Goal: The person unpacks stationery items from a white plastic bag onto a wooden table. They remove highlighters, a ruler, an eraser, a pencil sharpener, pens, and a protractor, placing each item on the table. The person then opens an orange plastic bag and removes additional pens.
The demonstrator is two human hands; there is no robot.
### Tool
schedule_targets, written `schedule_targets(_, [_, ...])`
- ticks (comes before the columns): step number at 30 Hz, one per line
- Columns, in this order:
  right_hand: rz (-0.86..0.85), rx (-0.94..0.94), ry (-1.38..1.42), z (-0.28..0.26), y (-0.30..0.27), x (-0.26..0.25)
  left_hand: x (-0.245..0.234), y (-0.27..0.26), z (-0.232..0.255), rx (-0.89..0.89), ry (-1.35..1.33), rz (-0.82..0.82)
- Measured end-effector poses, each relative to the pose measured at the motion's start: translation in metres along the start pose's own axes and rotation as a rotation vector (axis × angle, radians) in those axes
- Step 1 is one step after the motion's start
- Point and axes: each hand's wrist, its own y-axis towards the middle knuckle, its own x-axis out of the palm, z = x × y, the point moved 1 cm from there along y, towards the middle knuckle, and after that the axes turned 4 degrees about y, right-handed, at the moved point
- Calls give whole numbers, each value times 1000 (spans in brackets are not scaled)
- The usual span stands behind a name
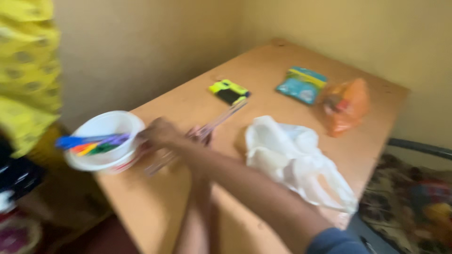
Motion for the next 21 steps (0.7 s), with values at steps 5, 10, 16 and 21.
schedule_targets(5, [164, 531, 569, 4, 18, 29, -22, 0, -1, -85, 213, 108])
schedule_targets(10, [347, 596, 623, -3, 5, 15, -9, 6, 11, -102, 149, 172])
schedule_targets(16, [1, 446, -438, 64, 4, -80, 21, -12, 50, -161, 252, 175])
schedule_targets(21, [17, 459, -694, 140, -69, -210, 49, -21, 54, -56, 304, 99])
